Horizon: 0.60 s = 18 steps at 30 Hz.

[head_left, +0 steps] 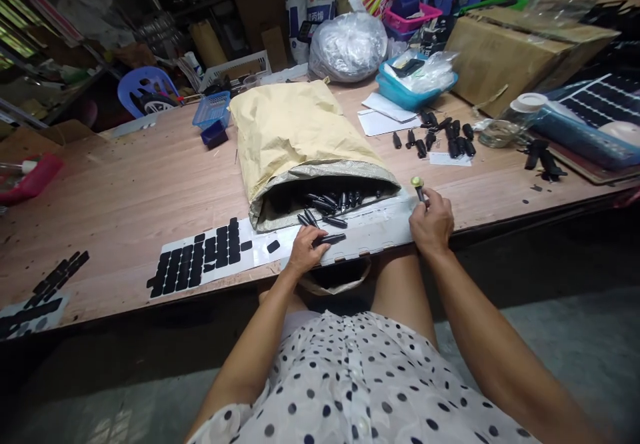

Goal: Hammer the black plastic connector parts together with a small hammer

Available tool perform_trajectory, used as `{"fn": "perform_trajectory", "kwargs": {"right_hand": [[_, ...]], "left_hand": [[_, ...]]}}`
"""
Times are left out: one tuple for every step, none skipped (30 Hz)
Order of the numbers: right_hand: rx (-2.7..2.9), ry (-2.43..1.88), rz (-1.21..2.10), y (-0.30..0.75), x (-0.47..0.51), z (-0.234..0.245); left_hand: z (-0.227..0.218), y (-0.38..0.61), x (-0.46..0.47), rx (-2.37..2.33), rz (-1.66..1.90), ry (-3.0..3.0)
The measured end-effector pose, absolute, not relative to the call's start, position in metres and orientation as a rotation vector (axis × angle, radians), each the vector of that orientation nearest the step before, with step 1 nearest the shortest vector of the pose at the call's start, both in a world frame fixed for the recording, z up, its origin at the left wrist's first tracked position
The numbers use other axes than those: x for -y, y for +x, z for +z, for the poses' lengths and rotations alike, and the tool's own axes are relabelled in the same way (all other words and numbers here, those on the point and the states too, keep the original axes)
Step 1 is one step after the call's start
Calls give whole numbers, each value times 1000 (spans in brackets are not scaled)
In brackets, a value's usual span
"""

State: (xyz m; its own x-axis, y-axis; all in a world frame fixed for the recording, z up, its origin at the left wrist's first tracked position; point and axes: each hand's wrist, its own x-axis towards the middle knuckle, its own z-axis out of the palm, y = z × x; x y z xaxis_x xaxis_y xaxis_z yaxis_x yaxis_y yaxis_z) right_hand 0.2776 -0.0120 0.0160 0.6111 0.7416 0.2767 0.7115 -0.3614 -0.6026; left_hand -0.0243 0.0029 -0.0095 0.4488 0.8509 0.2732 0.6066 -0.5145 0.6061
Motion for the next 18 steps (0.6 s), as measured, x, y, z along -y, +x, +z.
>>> {"fn": "perform_trajectory", "kwargs": {"right_hand": [[1158,-2056,88,269,22,20],[1185,-1978,151,258,32,23],[1216,-1901,236,245,42,26],[1259,-1824,310,231,52,28],[1314,-1746,358,218,61,29],[1368,-1673,395,205,68,29],[1412,-1613,429,193,74,29],[1448,-1568,452,184,79,28],[1478,-1538,472,176,82,27],[1503,-1520,489,171,85,26],[1523,-1511,500,167,86,25],[1541,-1505,505,165,87,25],[1556,-1499,503,163,88,25],[1567,-1493,494,162,88,26],[1577,-1490,478,161,89,26],[1588,-1491,460,159,89,26],[1605,-1497,444,158,89,25],[1628,-1508,435,157,89,24]], "left_hand": [[-9,-23,-3,-1226,783,2281],[-9,-22,-2,-1226,786,2279],[-9,-22,-2,-1223,790,2276],[-9,-21,-1,-1219,793,2271],[-9,-20,-1,-1216,796,2263],[-9,-20,-1,-1214,799,2253],[-9,-19,-1,-1215,800,2243],[-10,-18,-1,-1220,801,2233],[-10,-17,-1,-1228,799,2225],[-11,-16,-2,-1237,796,2218],[-12,-16,-2,-1246,791,2212],[-12,-15,-3,-1255,786,2206],[-13,-14,-3,-1263,782,2199],[-13,-14,-4,-1269,778,2193],[-13,-13,-4,-1273,776,2189],[-13,-13,-4,-1275,773,2187],[-13,-12,-4,-1275,771,2189],[-13,-12,-4,-1276,768,2192]]}}
